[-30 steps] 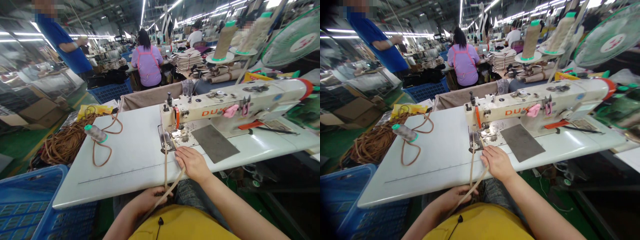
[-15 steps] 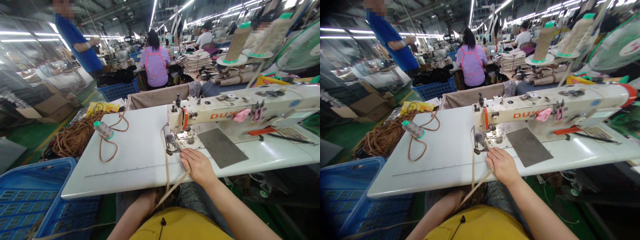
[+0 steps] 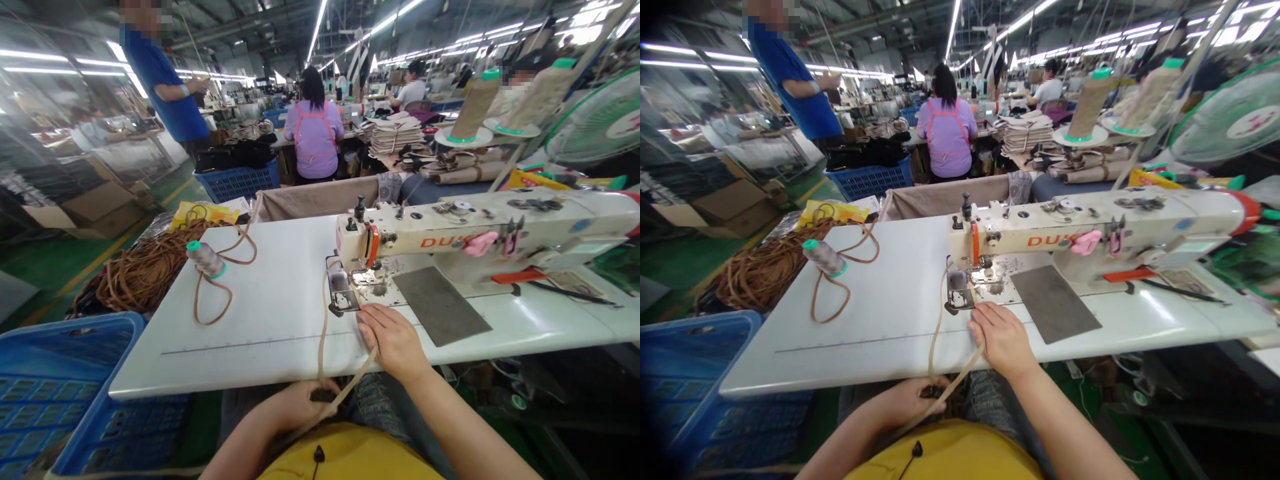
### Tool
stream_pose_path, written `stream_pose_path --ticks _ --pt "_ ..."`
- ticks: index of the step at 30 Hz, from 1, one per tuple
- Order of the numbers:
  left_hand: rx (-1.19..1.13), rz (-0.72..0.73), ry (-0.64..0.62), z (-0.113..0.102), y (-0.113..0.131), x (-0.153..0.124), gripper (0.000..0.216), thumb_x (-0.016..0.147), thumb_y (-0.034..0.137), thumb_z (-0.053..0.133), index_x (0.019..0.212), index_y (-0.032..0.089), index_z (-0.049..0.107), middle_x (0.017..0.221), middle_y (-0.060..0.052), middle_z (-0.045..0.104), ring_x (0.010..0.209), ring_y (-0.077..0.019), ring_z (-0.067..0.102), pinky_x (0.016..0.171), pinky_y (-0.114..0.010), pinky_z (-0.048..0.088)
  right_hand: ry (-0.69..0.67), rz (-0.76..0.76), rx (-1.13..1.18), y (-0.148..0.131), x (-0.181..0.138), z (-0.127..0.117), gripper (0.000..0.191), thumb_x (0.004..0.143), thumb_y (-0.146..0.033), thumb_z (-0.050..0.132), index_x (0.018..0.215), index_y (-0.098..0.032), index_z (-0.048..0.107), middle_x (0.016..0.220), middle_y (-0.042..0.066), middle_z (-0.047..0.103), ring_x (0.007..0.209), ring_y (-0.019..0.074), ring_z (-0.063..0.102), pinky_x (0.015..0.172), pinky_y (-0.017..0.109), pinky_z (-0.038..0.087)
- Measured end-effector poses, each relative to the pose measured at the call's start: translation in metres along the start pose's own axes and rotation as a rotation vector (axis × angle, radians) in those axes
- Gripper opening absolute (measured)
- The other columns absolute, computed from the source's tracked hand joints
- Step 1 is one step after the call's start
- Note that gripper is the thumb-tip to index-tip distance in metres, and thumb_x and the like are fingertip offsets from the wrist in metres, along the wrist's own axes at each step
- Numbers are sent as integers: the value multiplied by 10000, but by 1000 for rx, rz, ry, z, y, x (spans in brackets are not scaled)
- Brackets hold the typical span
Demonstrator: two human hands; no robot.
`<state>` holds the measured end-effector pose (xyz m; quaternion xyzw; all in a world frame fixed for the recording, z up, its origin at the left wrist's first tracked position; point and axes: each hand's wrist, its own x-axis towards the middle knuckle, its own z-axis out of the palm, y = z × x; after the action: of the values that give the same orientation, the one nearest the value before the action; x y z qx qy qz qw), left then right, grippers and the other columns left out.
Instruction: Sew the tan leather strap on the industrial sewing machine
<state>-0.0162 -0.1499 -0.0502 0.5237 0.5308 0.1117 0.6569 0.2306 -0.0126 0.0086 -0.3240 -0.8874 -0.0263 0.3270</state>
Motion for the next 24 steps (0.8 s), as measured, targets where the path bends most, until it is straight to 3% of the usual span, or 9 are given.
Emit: stream_pose_path --ticks 4,8,11,18,24 --pt "-36 -4 -15 6 0 3 573 909 703 603 1140 207 773 1166 -62 742 1082 -262 640 1017 -363 478 14 2 -15 0 0 0 322 1092 -300 490 1165 -161 771 1224 108 781 1143 272 721 1016 443 591" --pt "-17 -87 35 7 -14 11 582 841 683 703 1169 204 751 1084 -48 749 1009 -259 634 977 -375 490 27 -11 -26 0 0 -1 317 1091 -292 489 1154 -165 772 1217 100 785 1131 266 729 1008 440 602" --pt "1 -72 67 1 -18 12 536 856 659 698 1143 210 757 1082 -38 750 1020 -264 630 1020 -386 471 34 -10 -28 0 0 -1 303 1087 -286 499 1155 -177 774 1205 97 789 1134 257 731 1011 430 605" --pt "99 -89 131 -5 -1 -4 486 889 602 650 1140 213 798 1122 -53 793 1056 -294 680 996 -379 493 54 -29 -28 3 -1 4 317 1094 -297 490 1152 -166 773 1183 100 794 1114 259 736 1003 436 607" --pt "174 -88 -6 0 -1 -5 338 886 413 625 1081 239 840 1036 -39 812 988 -276 700 897 -351 522 42 -29 -31 3 -1 3 317 1092 -299 492 1159 -169 773 1193 101 791 1128 262 731 1013 441 603"
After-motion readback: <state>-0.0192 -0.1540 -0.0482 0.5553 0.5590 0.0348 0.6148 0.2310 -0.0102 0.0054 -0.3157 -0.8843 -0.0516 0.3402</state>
